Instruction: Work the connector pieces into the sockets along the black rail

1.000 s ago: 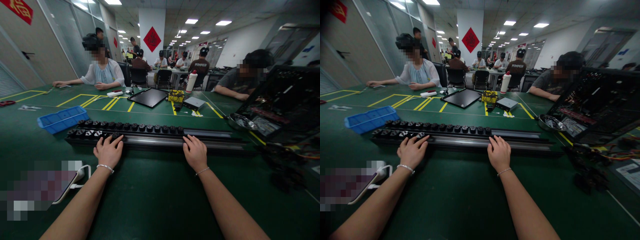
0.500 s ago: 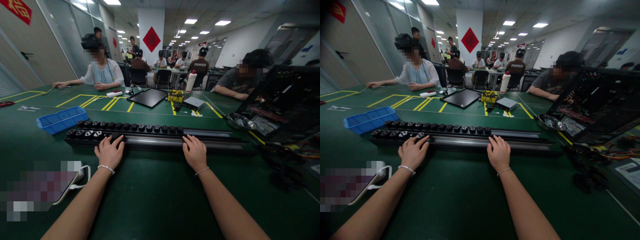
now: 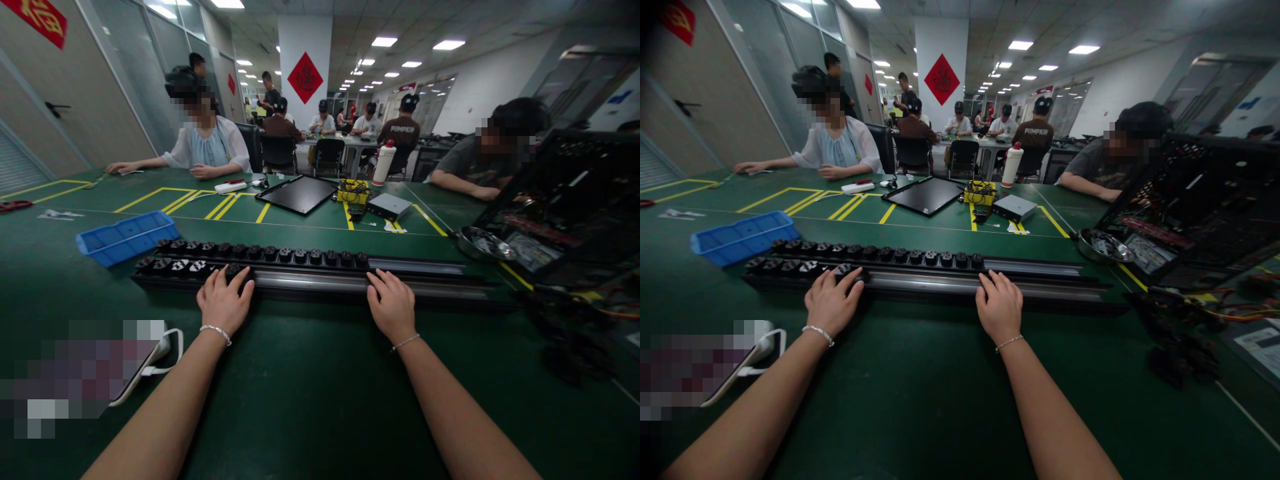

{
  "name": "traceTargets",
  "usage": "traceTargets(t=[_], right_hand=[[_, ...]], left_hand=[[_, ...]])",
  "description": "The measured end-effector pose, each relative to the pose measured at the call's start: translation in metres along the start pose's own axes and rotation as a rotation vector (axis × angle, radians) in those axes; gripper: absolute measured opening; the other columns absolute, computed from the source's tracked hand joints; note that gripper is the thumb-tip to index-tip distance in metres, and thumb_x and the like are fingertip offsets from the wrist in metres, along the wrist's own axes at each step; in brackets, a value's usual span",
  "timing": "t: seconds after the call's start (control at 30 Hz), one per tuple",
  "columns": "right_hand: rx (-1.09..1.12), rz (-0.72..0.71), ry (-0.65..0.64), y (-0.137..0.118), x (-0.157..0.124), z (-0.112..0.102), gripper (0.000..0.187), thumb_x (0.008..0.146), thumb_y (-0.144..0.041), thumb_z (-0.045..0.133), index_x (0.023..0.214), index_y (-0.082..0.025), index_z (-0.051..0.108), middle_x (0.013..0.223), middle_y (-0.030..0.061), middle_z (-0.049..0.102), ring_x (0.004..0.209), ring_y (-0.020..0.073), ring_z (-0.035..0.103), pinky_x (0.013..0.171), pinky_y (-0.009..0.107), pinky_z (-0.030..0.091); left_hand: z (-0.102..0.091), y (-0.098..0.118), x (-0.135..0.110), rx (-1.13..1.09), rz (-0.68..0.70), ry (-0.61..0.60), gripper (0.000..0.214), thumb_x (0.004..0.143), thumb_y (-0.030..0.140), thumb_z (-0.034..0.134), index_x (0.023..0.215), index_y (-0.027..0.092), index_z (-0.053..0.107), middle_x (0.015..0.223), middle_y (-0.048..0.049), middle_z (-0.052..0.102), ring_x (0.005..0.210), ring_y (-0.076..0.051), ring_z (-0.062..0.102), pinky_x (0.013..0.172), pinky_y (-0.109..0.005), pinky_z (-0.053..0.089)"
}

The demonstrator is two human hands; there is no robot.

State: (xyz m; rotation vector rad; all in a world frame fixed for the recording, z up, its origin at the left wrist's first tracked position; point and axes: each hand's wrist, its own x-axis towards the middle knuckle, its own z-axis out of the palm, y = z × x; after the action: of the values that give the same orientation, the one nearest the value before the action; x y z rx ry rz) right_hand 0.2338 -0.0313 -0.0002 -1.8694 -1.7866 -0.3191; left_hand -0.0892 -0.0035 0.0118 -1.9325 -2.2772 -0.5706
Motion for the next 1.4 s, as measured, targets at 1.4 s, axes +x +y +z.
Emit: traceTargets(t=[1.4], right_hand=[[-0.004, 0.005, -0.004, 0.0007, -0.0003, 0.0012, 0.039, 0.086, -0.031, 0.037, 0.116, -0.022, 0.06, 0.125, 0.0059, 0.057, 0.119, 0.024, 0.045, 0.095, 0.044, 0.033]], left_hand=[[0.0022, 0.0004, 0.0015, -0.001, -0.013, 0.003, 0.041, 0.088, 0.044, 0.035, 0.123, 0.035, 0.053, 0.135, -0.0102, 0.043, 0.126, -0.028, 0.034, 0.101, -0.056, 0.025]])
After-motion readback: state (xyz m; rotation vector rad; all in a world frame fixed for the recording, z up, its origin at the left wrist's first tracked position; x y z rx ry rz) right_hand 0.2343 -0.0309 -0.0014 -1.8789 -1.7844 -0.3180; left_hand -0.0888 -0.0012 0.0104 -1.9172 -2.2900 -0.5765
